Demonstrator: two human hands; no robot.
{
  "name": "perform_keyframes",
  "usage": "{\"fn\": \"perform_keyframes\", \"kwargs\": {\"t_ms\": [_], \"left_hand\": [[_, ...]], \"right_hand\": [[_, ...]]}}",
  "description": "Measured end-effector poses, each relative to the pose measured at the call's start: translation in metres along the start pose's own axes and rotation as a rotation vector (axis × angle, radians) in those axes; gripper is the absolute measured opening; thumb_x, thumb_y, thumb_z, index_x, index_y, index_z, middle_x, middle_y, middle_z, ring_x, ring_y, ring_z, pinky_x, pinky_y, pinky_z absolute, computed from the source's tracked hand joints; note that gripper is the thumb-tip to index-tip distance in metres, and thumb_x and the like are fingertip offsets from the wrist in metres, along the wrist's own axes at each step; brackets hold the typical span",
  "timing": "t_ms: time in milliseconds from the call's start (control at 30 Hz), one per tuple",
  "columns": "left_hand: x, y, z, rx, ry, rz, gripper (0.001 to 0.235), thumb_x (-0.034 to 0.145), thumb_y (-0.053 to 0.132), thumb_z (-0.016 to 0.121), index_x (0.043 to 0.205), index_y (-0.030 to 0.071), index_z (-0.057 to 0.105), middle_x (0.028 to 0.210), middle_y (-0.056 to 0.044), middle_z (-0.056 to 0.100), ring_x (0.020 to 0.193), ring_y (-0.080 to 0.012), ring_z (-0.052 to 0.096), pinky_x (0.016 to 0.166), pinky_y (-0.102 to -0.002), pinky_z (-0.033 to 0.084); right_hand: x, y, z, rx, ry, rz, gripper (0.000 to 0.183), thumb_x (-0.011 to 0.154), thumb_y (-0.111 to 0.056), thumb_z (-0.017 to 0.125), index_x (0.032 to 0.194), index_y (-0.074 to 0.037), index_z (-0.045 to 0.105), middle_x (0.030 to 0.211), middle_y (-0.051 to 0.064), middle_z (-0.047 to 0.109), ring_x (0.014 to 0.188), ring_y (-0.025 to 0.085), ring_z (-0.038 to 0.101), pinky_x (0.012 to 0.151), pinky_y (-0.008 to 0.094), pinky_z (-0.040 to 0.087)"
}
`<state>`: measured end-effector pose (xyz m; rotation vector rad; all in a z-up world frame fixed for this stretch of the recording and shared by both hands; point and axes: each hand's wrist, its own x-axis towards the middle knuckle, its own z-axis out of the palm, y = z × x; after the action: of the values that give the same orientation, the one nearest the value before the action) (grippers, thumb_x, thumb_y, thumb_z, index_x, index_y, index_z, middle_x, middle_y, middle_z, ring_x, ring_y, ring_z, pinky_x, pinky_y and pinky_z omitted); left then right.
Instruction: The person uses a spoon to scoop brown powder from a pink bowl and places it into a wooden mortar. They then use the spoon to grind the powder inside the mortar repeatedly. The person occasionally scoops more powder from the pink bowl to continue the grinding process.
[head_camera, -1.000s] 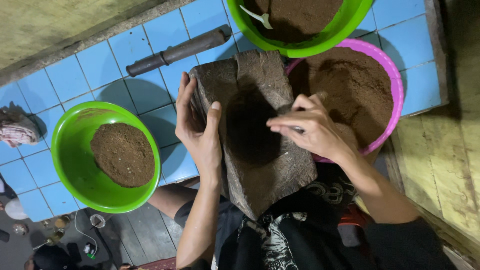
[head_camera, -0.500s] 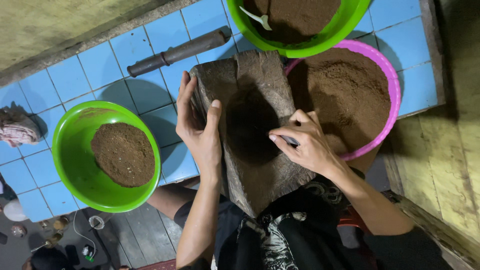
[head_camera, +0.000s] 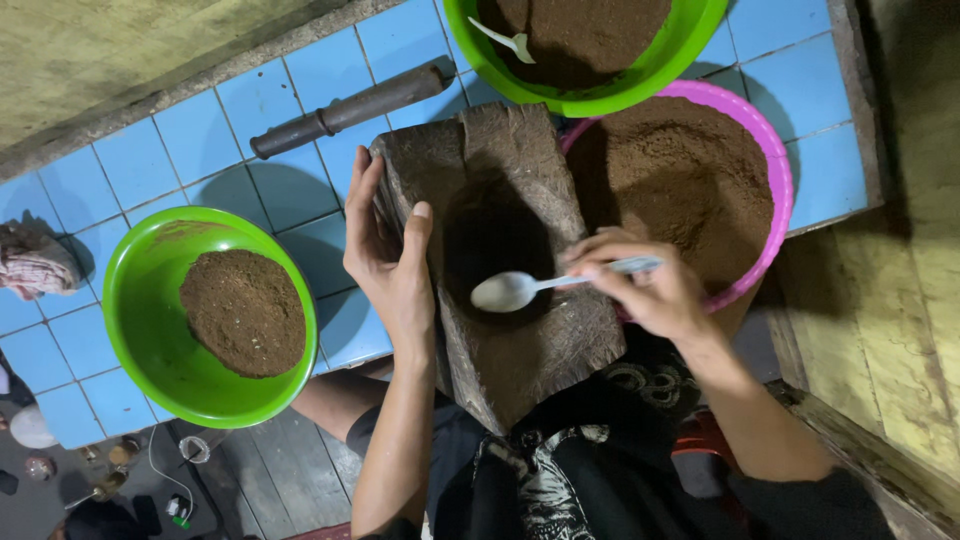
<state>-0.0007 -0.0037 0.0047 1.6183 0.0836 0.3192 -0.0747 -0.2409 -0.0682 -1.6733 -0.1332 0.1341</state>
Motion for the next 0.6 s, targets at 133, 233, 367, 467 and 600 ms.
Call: {"fn": "perform_keyframes", "kwargs": {"t_ms": [133,233,367,467,600], "left_hand": [[0.001,0.001,0.002,0.000,-0.001,0.003,0.051,0.090,0.001,0.070,0.139,0.005,0.056,0.154,-0.021,0.044,0.148,-0.0328,0.036,0.123,-0.046,0.030],[0.000,0.002,0.005,-0.042,-0.001,0.008,0.045,0.096,0.021,0.068,0.136,0.003,0.055,0.156,-0.021,0.041,0.149,-0.0299,0.039,0.124,-0.041,0.038],[0.000,0.000,0.006,-0.046,-0.008,0.024,0.047,0.096,0.019,0.068,0.137,0.002,0.053,0.156,-0.023,0.040,0.150,-0.0306,0.038,0.126,-0.041,0.036],[0.000,-0.001,0.006,-0.047,-0.002,0.017,0.049,0.096,0.021,0.069,0.137,0.001,0.052,0.157,-0.023,0.039,0.150,-0.0305,0.038,0.125,-0.040,0.037],[-0.002,-0.006,0.005,-0.046,-0.026,0.035,0.050,0.095,0.010,0.068,0.141,0.002,0.049,0.159,-0.022,0.036,0.152,-0.0291,0.035,0.128,-0.041,0.034]], "right_hand": [[-0.023,-0.009,-0.042,-0.026,0.328,0.102,0.020,0.095,-0.021,0.066,0.094,-0.003,0.075,0.093,0.012,0.074,0.102,0.021,0.068,0.108,0.038,0.042],[-0.046,-0.013,-0.078,0.038,0.545,0.044,0.013,0.111,-0.006,0.051,0.110,-0.002,0.063,0.102,0.008,0.067,0.096,0.025,0.072,0.102,0.032,0.059],[-0.070,-0.011,-0.106,-0.706,0.615,-0.262,0.015,0.111,0.002,0.066,0.109,0.015,0.072,0.100,0.026,0.071,0.094,0.035,0.063,0.083,0.043,0.049],[-0.079,0.010,-0.112,-0.795,0.540,-0.352,0.005,0.107,0.010,0.068,0.111,0.014,0.070,0.104,0.026,0.066,0.095,0.033,0.062,0.081,0.042,0.055],[-0.076,0.012,-0.074,-0.632,0.568,-0.337,0.008,0.103,0.000,0.060,0.096,0.004,0.059,0.098,0.020,0.059,0.091,0.028,0.060,0.076,0.035,0.053]]}}
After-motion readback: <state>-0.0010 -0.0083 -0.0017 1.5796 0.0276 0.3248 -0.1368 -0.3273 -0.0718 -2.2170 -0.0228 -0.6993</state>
